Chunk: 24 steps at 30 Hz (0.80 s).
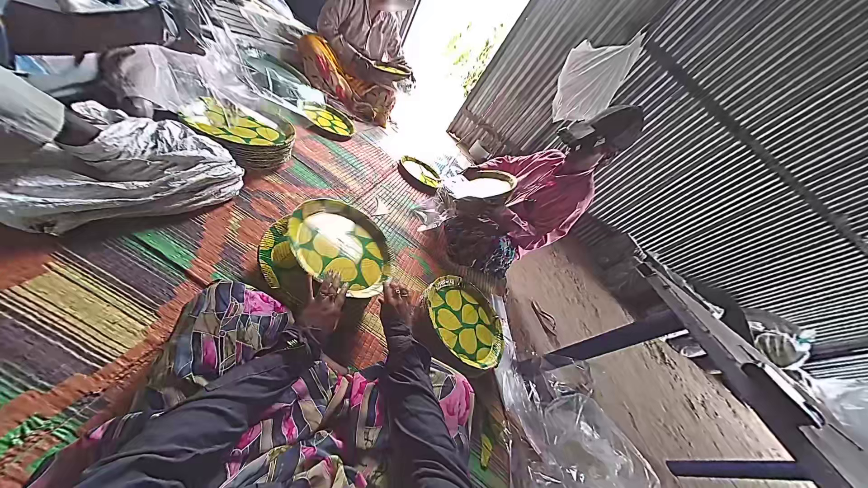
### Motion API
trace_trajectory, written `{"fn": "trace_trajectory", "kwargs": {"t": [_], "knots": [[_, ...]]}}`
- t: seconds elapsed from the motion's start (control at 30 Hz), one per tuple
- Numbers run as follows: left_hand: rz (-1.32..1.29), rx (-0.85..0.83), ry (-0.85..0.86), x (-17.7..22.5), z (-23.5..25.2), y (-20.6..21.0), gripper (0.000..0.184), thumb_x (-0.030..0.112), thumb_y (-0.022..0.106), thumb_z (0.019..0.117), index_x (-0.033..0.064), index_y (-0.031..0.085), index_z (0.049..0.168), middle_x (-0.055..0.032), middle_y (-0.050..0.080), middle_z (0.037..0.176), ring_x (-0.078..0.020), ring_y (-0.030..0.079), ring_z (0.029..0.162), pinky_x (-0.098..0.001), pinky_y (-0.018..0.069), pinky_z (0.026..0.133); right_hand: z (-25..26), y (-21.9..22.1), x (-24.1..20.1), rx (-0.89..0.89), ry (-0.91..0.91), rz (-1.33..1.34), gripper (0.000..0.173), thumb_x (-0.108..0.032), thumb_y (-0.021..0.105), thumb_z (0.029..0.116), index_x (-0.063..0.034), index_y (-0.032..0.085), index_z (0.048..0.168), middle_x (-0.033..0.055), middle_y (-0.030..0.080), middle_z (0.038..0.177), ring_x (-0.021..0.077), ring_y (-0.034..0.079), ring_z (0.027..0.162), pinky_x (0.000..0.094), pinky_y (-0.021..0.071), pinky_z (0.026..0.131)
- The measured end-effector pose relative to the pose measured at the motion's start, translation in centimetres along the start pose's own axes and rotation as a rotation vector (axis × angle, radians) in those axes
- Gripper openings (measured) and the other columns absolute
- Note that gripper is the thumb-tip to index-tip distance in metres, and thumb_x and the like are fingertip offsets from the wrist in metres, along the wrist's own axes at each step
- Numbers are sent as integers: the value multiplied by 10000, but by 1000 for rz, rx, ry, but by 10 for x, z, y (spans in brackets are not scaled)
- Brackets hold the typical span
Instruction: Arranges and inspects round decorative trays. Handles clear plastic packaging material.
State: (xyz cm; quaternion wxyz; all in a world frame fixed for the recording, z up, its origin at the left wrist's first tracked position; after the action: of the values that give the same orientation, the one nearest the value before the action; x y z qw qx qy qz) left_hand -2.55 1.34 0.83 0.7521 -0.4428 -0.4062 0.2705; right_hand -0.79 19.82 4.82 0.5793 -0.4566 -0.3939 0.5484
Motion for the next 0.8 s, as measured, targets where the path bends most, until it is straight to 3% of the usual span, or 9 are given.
{"fn": "trace_trajectory", "kwargs": {"t": [0.03, 0.1, 0.17, 0.23, 0.3, 0.37, 0.57, 0.67, 0.8], "knots": [[31, -212, -90, -2, 0, 1, 606, 209, 621, 1021, -8, 427, 1552, -325, 370, 1598, -486, 273, 1536, -721, 67, 1224, 1, -1, 10, -73, 147, -28, 509, -116, 610, 998, -22, 534, 1492, 244, 545, 1499, 409, 473, 1435, 545, 324, 1212], [128, -522, -223, -5, 3, 3, 670, 197, 625, 1020, 1, 339, 1593, -305, 310, 1637, -476, 240, 1549, -708, 90, 1233, -1, -3, 41, -168, 481, -109, 632, -188, 605, 1007, -11, 390, 1574, 246, 437, 1587, 392, 401, 1490, 566, 321, 1205], [157, -575, -226, -4, 6, 5, 629, 229, 629, 1022, -24, 397, 1550, -314, 379, 1592, -485, 352, 1493, -685, 223, 1211, -5, -3, 76, -243, 828, -73, 742, -228, 635, 985, -24, 295, 1613, 231, 371, 1628, 386, 360, 1512, 612, 323, 1185], [143, -567, -193, 0, 7, 3, 535, 254, 621, 1034, -43, 501, 1463, -311, 454, 1533, -475, 435, 1435, -655, 335, 1162, -11, 1, 95, -326, 987, -27, 624, -222, 615, 992, -12, 413, 1543, 211, 452, 1579, 355, 415, 1485, 608, 333, 1182], [122, -574, -165, 1, 7, 1, 479, 231, 619, 1035, -56, 545, 1412, -296, 473, 1523, -463, 440, 1435, -626, 398, 1122, -16, 3, 96, -429, 948, -44, 425, -222, 568, 1022, -4, 599, 1386, 217, 507, 1530, 354, 455, 1454, 590, 366, 1165], [125, -582, -150, 1, 6, 1, 479, 215, 625, 1030, -59, 539, 1413, -293, 470, 1526, -456, 432, 1444, -611, 416, 1112, -15, 0, 91, -434, 902, -79, 369, -221, 539, 1035, -21, 653, 1323, 209, 556, 1483, 348, 499, 1415, 564, 403, 1136], [138, -606, -129, 0, 1, -4, 551, 253, 646, 1018, -73, 505, 1439, -285, 435, 1559, -447, 400, 1468, -591, 390, 1140, -19, -26, 93, -315, 893, -31, 352, -173, 493, 1058, -46, 626, 1358, 181, 616, 1426, 322, 566, 1355, 516, 441, 1102], [102, -620, -140, -2, 1, -8, 554, 270, 632, 1028, -68, 502, 1447, -282, 421, 1573, -440, 381, 1485, -582, 379, 1157, -7, -52, 85, -263, 814, -96, 453, -384, 551, 1050, -53, 643, 1346, 180, 644, 1389, 326, 604, 1312, 524, 466, 1080], [47, -632, -161, -5, 0, -11, 565, 286, 634, 1027, -61, 502, 1453, -271, 408, 1587, -433, 365, 1497, -578, 365, 1170, 5, -72, 87, -307, 688, -124, 488, -392, 426, 1111, -44, 594, 1408, 201, 637, 1394, 346, 627, 1287, 529, 495, 1061]]}}
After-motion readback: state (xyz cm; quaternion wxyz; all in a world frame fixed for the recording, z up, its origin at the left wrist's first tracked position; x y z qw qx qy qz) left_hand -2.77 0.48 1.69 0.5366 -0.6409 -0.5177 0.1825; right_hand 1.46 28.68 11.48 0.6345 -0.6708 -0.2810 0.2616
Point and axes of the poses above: each hand's wrist, its own z-axis towards the middle knuckle, its own y-axis out of the palm, x = y × z, the point moved 3 cm from there along z, towards the middle knuckle
